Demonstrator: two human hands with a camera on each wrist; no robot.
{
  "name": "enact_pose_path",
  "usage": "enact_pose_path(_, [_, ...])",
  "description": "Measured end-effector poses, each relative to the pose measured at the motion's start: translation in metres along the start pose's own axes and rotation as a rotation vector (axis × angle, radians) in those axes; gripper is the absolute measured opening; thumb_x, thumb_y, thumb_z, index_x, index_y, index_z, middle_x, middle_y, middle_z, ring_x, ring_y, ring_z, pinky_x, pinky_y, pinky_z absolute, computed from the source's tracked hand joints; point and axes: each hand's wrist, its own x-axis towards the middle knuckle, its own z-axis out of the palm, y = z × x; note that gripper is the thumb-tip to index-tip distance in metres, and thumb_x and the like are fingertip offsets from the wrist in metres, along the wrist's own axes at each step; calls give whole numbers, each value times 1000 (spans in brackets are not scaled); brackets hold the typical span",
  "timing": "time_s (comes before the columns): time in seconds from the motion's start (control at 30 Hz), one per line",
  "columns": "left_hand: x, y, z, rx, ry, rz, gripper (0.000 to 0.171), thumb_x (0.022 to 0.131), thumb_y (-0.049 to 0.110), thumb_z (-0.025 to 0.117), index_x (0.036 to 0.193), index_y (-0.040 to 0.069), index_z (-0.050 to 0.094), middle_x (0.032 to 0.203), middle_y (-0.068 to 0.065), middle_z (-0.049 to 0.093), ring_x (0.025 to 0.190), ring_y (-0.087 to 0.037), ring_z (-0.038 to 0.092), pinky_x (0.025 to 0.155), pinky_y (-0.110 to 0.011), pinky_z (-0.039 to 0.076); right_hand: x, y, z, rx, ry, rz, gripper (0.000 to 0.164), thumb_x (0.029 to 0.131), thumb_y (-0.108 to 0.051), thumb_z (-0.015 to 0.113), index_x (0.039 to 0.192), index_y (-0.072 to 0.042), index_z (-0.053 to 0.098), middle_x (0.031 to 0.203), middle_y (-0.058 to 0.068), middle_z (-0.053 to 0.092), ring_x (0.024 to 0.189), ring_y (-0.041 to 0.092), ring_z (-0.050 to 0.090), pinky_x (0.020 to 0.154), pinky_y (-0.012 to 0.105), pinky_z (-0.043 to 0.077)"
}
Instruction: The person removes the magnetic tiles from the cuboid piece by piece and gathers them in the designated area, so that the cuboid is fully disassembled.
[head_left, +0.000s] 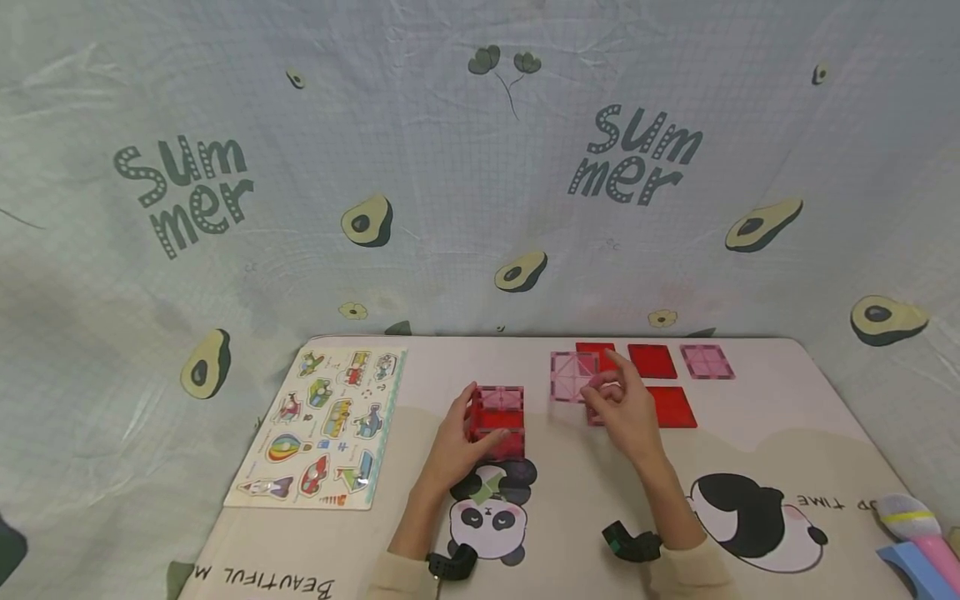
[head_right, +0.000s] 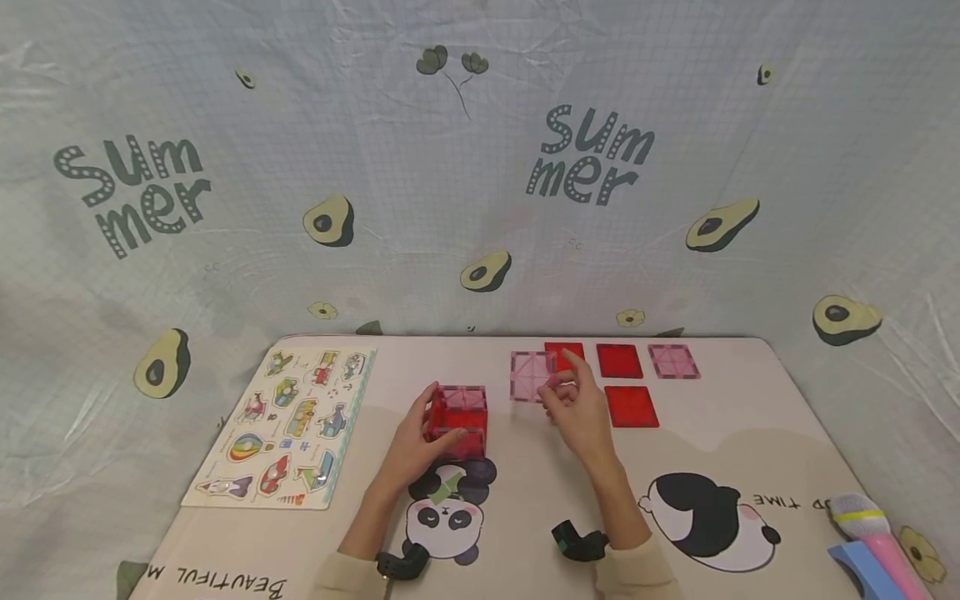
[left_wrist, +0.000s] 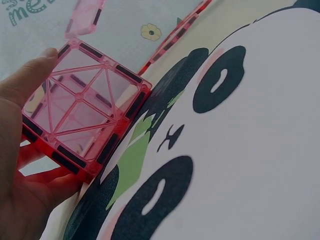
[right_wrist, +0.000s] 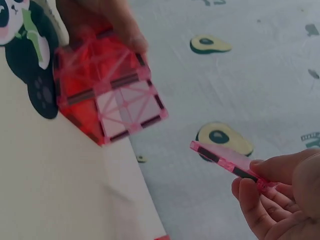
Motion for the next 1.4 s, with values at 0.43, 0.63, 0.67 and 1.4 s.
enact_pose_path(0.43, [0, 0, 0, -5, -3, -4, 95, 84, 45, 76, 159, 16, 25, 160, -11, 37, 141, -38, 47, 107, -53, 49, 6, 9, -29, -52, 123, 89, 45, 97, -19, 66, 139, -9, 55, 114, 15, 65, 76, -2, 62, 69, 8, 53])
enact_pose_path(0.63, [0, 0, 0, -27, -4, 5, 94, 85, 42, 76, 159, 14, 25, 160, -13, 35, 141, -40, 46, 107, -54, 49, 7, 14, -40, -73, 167, 78, 43, 98, -21, 64, 137, -5, 56, 116, 18, 66, 75, -5, 64, 71, 3, 51])
enact_pose_path(0.67, [0, 0, 0, -31, -3, 2, 94, 85, 42, 77, 159, 15, 25, 160, -13, 36, 140, -40, 46, 107, -54, 48, 6, 15, -42, -79, 171, 80, 43, 99, -22, 64, 137, -5, 56, 116, 18, 66, 75, -7, 63, 72, 3, 50])
enact_pose_path(1.4, [0, 2, -1, -29, -4, -16, 96, 83, 46, 77, 159, 17, 25, 160, -11, 36, 141, -39, 46, 105, -53, 50, 11, 36, -79, -110, 363, 200, 38, 100, -24, 60, 132, -2, 61, 120, 19, 66, 69, -14, 55, 65, 2, 48])
